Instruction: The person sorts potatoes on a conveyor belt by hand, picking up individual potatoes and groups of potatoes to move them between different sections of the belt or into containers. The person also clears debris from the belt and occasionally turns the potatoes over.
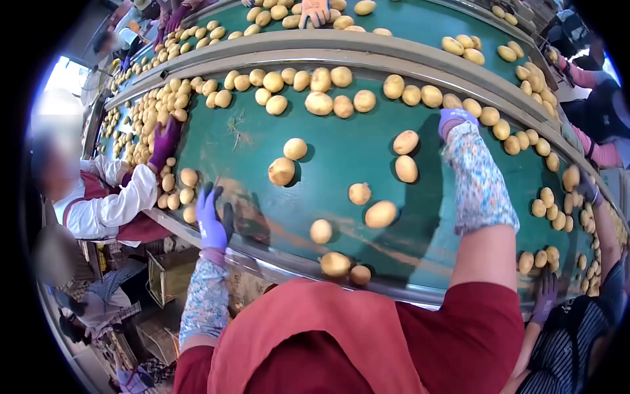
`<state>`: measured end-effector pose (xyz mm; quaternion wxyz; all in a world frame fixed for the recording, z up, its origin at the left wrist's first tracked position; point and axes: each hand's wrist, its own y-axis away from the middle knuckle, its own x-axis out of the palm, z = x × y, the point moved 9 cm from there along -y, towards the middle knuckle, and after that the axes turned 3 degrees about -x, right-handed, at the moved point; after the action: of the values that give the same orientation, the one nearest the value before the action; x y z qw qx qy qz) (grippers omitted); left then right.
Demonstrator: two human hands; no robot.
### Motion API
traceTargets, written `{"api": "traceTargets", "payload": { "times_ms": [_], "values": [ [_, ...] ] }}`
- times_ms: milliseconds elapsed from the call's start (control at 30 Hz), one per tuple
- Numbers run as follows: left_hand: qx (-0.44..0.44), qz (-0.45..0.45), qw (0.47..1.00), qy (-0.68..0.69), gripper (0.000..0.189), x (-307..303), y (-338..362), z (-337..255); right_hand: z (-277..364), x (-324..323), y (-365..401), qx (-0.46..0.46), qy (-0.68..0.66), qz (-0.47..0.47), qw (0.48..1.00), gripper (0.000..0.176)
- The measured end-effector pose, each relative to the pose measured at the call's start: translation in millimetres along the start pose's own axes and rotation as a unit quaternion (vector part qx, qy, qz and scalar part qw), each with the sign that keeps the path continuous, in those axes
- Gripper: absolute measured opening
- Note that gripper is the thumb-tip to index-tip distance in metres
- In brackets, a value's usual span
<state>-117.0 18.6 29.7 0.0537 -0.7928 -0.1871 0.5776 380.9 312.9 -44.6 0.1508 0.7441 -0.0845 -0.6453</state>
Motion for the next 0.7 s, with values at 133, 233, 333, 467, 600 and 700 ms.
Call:
{"api": "traceTargets", "payload": {
  "times_ms": [133,233,333,467,600,700],
  "values": [
    [0.033,0.044,0.986,0.157,0.039,-6,14,-28,-16,-20,17,0.094,-0.094,-0.048,0.99,0.042],
    [-0.138,0.155,0.87,0.447,0.041,14,28,-18,-6,14,12,-0.02,-0.534,-0.009,0.845,0.04],
    [-0.331,0.203,0.481,0.786,0.049,55,33,-57,117,-53,109,-0.182,-0.732,-0.108,0.648,0.038],
    [-0.334,0.241,0.311,0.857,0.048,110,28,-56,229,-59,198,-0.306,-0.622,-0.075,0.717,0.053],
    [-0.404,0.252,0.14,0.868,0.05,108,39,-16,160,-8,176,-0.092,-0.598,-0.163,0.779,0.058],
    [-0.401,0.254,0.089,0.876,0.054,82,38,-7,200,19,203,-0.094,-0.485,-0.193,0.848,0.058]
  ]
}}
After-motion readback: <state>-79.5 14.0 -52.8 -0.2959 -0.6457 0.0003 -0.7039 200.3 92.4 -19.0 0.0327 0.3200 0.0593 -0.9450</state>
